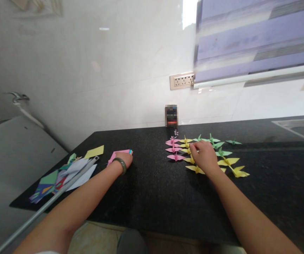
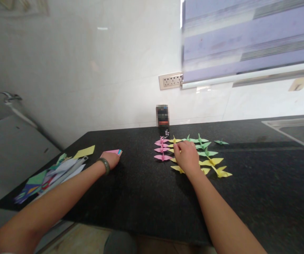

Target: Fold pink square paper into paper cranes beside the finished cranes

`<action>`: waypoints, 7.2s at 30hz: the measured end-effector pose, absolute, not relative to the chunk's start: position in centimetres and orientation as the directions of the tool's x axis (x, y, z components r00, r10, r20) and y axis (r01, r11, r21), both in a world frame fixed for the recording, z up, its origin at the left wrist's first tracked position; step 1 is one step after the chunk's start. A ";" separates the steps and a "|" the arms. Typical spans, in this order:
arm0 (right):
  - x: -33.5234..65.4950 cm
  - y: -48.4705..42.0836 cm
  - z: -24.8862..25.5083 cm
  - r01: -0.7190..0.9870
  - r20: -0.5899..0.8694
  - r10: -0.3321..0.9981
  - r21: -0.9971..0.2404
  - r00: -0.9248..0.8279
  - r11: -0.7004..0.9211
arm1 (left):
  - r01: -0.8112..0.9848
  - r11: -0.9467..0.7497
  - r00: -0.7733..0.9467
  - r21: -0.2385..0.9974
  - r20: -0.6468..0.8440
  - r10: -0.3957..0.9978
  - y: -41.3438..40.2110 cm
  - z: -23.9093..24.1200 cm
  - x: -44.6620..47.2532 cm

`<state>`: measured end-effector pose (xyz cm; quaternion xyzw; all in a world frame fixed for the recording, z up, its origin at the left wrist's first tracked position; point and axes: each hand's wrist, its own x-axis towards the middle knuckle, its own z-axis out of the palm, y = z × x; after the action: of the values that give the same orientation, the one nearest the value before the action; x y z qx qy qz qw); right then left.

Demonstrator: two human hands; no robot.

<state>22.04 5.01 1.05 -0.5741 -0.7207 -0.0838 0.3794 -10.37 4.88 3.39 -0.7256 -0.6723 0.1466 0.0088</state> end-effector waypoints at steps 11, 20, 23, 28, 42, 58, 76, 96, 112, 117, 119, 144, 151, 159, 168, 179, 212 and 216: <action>21.8 4.7 1.5 0.865 0.620 0.783 -0.364 -0.051 0.345 | 0.900 -0.020 0.096 -0.435 0.153 0.983 5.3 7.8 -9.0; 17.6 2.0 2.3 -0.040 -0.005 0.994 -0.999 -0.110 -0.010 | 0.807 -0.450 0.589 -0.382 0.564 0.579 0.8 5.3 0.2; 17.3 1.7 2.0 -0.044 0.081 0.993 -0.996 -0.091 0.078 | 0.763 -0.619 0.591 -0.187 0.589 0.551 -0.2 3.6 1.9; 18.3 2.2 1.9 0.087 0.145 0.989 -0.986 0.014 0.143 | 0.470 -0.600 0.261 0.648 0.547 0.795 0.5 2.2 2.0; 18.6 1.6 2.0 0.558 0.382 0.920 -0.747 -0.085 0.362 | -0.677 0.258 0.315 0.689 -0.046 0.948 2.3 1.5 3.3; 15.5 -1.5 2.2 0.694 0.451 0.750 -0.324 -0.484 0.643 | -0.586 0.225 0.395 0.778 0.032 0.918 0.5 1.8 3.1; 17.4 0.7 2.3 0.428 0.338 0.933 -0.831 -0.121 0.356 | -0.016 0.286 0.616 0.958 -0.216 0.758 0.6 1.7 1.5; 17.4 0.9 2.2 0.371 0.191 0.966 -0.896 -0.173 0.244 | 0.204 0.075 0.549 0.976 -0.178 0.817 0.5 2.0 1.5; 17.6 1.1 2.7 0.424 0.179 0.960 -0.868 -0.215 0.257 | 0.242 0.053 0.487 0.969 -0.168 0.857 0.7 1.6 1.5; 17.5 1.3 2.6 0.399 0.156 0.966 -0.888 -0.206 0.228 | 0.230 0.052 0.495 0.972 -0.163 0.853 0.7 1.7 1.5; 17.5 1.3 2.6 0.397 0.152 0.968 -0.891 -0.199 0.222 | 0.236 0.051 0.491 0.970 -0.164 0.856 0.7 1.7 1.5; 18.9 1.9 2.7 0.350 0.193 0.973 -0.909 -0.127 0.226 | 0.326 -0.017 0.464 0.945 -0.144 0.874 1.0 1.6 1.3; 18.8 1.8 3.0 0.326 0.175 0.976 -0.922 -0.132 0.210 | 0.255 -0.142 0.408 0.956 0.027 0.913 1.0 1.7 1.4; 18.8 1.8 3.0 0.340 0.166 0.977 -0.918 -0.131 0.202 | 0.283 -0.163 0.399 0.945 0.039 0.916 0.9 1.8 1.5; 18.7 1.8 2.9 0.338 0.172 0.978 -0.919 -0.117 0.202 | 0.288 -0.156 0.393 0.945 0.032 0.919 1.0 1.6 1.5; 18.7 1.8 2.9 0.341 0.167 0.979 -0.919 -0.118 0.198 | 0.292 -0.164 0.392 0.942 0.039 0.919 1.0 1.8 1.5; 17.4 0.8 2.9 0.312 0.147 0.984 -0.934 -0.103 0.172 | 0.009 -0.095 0.041 0.995 0.095 0.995 0.5 1.6 2.3; 17.3 0.7 2.9 0.270 0.099 0.992 -0.956 -0.078 0.117 | -0.010 -0.107 0.017 0.994 0.107 0.994 0.5 1.7 2.5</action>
<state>17.27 0.72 2.94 -0.5202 -0.6065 0.4134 0.4365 2.45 0.46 1.68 -0.5284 -0.4658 -0.5239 -0.4790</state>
